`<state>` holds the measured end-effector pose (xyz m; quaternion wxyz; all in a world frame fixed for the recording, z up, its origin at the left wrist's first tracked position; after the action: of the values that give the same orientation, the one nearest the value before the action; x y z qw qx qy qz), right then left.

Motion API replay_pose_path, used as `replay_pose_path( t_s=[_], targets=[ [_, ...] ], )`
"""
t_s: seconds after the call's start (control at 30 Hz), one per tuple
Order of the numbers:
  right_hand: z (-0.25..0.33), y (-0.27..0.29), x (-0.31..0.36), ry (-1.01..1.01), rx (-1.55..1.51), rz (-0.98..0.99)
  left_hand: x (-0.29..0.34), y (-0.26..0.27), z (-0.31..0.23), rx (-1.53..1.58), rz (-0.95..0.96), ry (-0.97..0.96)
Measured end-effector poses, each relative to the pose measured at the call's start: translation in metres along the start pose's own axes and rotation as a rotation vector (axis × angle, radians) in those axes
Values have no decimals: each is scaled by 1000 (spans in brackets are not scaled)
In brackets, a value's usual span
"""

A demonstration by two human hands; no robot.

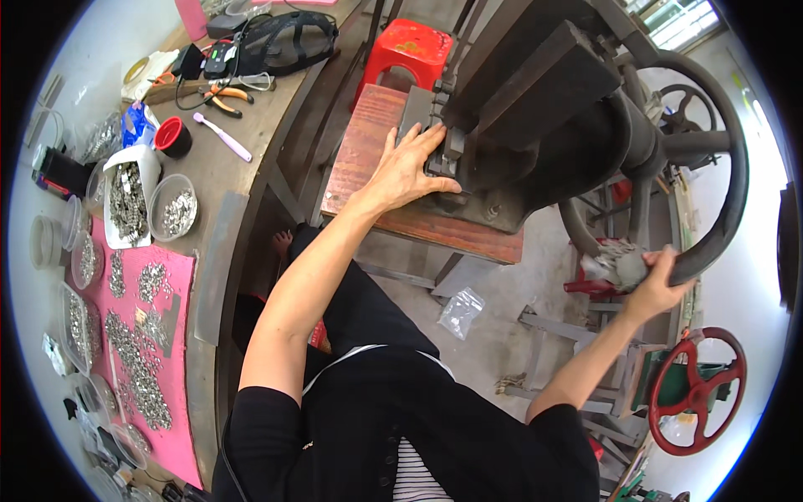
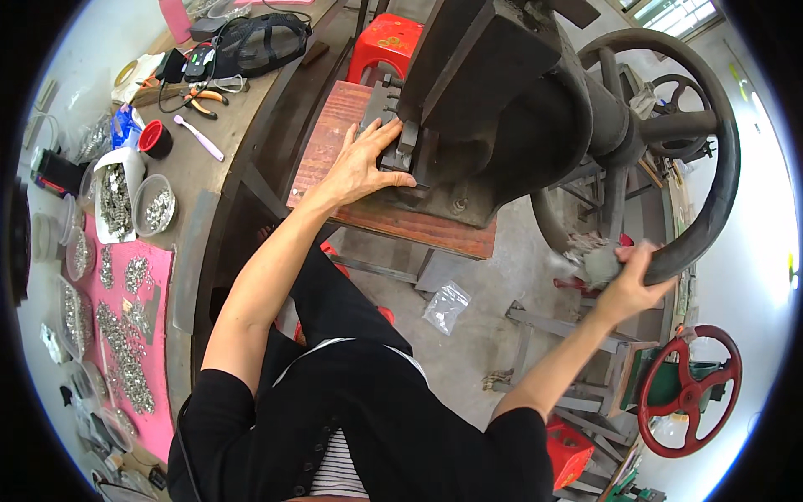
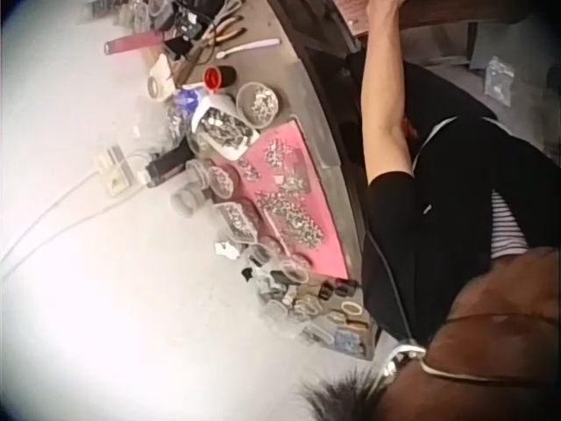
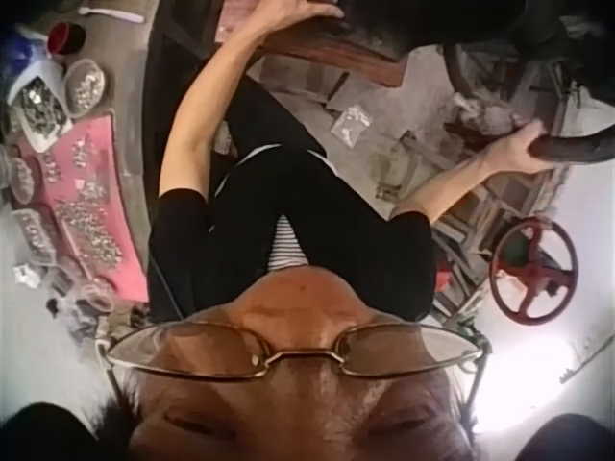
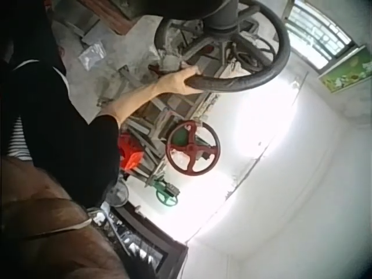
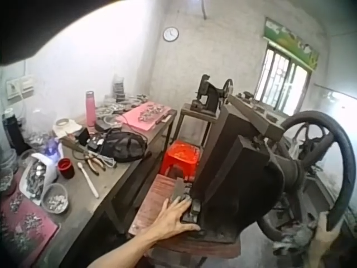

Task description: The person is selecting small metal pieces, loading them into a guide rail, and using a manual hand-cranked press machine to process them.

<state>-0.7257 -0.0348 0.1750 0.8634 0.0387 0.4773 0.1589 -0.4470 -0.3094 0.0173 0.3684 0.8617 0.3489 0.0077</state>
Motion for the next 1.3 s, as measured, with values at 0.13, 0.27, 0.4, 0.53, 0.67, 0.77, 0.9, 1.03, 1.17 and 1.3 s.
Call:
replay_pose_path(
  t_s=[0.13,0.27,0.4,0.53,0.67,0.77,0.9,1.03,1.17,1.3],
  targets=[
    [32,27,-66,-221,82,216,-3,-5,-1,-4,-2,-9],
    [32,47,-173,-298,284,529,-3,-10,-6,0,2,-22],
    [50,13,-213,-314,235,608,2,-10,-2,15,3,-6],
    [33,21,-93,-96,135,147,1,-3,2,7,7,12],
    [7,17,-37,-135,229,-2,-11,2,-4,-36,-18,-69],
    [29,45,-104,-218,311,272,-4,22,10,153,22,-2],
    [29,31,-174,-50,299,327,-46,30,51,700,-295,-31],
    [20,32,-227,111,377,348,-80,22,20,400,127,91],
    [17,26,-254,137,423,375,-44,37,33,65,178,-67],
    [30,21,-241,233,343,282,6,33,-13,-209,-70,-154]
  ],
)
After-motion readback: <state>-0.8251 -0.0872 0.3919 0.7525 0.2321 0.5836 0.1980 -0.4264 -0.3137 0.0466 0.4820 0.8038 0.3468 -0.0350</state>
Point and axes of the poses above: each hand's wrist, its own x-axis away from the middle knuckle, its own y-axis out of the back of the hand, z = x × y, the point moved 1 cm from there along -x, towards the middle knuckle, and after that the axes turned 7 degrees about z, right-handed, at the moved point
